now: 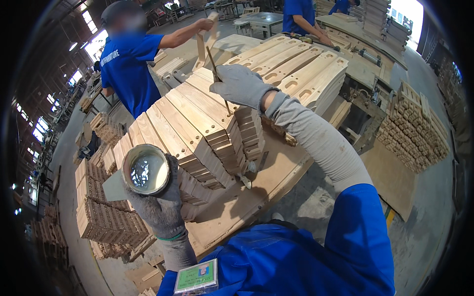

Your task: The person applies glue to the pre-drilled holes of stacked wooden slats using a brush and a small container. They repeatedly dip the brush into the container and apply glue to each hole, then place a small wooden spacer between slats.

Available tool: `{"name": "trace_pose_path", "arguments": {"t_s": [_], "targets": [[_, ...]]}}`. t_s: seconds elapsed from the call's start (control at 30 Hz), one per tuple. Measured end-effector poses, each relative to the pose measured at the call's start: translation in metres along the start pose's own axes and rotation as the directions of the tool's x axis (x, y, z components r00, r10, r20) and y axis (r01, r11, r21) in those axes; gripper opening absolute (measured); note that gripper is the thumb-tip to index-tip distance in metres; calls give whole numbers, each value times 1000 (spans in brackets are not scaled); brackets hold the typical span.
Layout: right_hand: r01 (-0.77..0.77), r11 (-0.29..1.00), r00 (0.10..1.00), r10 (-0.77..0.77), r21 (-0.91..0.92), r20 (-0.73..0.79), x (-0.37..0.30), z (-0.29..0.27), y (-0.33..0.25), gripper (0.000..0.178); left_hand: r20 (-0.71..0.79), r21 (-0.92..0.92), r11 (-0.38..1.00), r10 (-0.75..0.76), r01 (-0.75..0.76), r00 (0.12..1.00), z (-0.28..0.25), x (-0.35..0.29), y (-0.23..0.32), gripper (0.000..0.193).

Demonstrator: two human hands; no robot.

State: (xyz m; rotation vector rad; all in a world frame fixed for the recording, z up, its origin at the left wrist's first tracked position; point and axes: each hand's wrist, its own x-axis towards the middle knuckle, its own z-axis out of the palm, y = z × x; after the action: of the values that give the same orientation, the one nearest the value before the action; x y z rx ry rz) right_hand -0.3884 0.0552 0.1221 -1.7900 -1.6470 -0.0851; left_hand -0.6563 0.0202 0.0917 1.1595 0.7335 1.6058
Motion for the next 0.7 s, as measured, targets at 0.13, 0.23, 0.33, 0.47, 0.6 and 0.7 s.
{"name": "trace_pose_path", "arguments": {"t_s": [0.13, 0.23, 0.33, 0.47, 0.6, 0.7], "targets": [[15, 999, 1000, -14, 41, -22, -2, -6, -12, 46, 9, 14, 1000, -5, 5, 1000, -2, 0, 1, 41], [16, 1000, 998, -18, 26, 66, -4, -1, -17, 46, 51, 33, 997, 66, -68, 996, -4, -2, -3, 42], [83, 997, 996, -82, -8, 46, -4, 5, -9, 47, 52, -386, 910, -144, 153, 988, -2, 0, 1, 65], [30, 999, 999, -32, 37, 41, -3, 2, -12, 47, 79, -467, 858, -198, 212, 977, -6, 2, -1, 65], [19, 996, 1000, -19, 88, -3, -4, 1, -10, 45, 236, -638, 693, -239, 336, 942, -13, 10, -14, 53], [-34, 993, 999, 33, 115, 10, -11, -13, -18, 45, 257, -530, 811, -126, 248, 958, -11, 11, -21, 51]]}}
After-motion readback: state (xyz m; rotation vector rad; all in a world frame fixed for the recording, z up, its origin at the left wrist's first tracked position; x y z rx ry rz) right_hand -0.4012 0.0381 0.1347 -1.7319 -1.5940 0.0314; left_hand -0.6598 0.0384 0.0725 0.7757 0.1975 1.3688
